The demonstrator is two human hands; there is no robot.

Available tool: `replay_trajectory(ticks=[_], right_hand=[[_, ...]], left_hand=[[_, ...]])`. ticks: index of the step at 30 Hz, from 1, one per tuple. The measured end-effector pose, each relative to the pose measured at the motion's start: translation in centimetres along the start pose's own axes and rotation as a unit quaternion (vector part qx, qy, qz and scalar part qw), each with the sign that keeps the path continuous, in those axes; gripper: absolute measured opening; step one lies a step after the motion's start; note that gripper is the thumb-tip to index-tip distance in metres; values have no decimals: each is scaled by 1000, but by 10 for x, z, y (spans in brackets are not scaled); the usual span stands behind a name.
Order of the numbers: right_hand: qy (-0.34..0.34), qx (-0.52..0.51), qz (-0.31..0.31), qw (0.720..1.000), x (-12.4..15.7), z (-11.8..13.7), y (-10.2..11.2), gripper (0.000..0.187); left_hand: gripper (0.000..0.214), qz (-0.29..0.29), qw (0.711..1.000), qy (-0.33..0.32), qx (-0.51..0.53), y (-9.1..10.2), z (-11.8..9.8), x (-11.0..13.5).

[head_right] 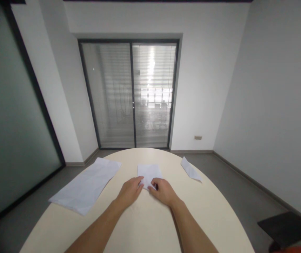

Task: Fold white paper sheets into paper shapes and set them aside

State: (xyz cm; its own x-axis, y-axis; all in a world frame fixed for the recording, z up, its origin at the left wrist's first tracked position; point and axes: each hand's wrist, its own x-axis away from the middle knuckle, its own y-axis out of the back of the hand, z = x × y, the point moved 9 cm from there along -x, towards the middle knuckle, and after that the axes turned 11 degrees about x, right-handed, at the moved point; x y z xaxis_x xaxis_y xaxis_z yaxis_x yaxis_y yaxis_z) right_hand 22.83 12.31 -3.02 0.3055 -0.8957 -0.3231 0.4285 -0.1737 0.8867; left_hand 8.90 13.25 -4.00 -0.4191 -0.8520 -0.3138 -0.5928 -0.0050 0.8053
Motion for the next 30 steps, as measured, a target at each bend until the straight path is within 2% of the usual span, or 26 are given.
replay_trajectory(ticks=[6,17,30], right_hand=[[1,-4,6,1000,1,6,5,24],[-13,-13,23,1000,3,2,0,15],[-42,14,10,999,0,-8,-2,25]], left_hand=[[37,-7,1000,-9,-3,-1,0,-1],[44,-6,1000,-21,-10,2,-4,1],[37,-30,999,-15,9,0,4,-2]])
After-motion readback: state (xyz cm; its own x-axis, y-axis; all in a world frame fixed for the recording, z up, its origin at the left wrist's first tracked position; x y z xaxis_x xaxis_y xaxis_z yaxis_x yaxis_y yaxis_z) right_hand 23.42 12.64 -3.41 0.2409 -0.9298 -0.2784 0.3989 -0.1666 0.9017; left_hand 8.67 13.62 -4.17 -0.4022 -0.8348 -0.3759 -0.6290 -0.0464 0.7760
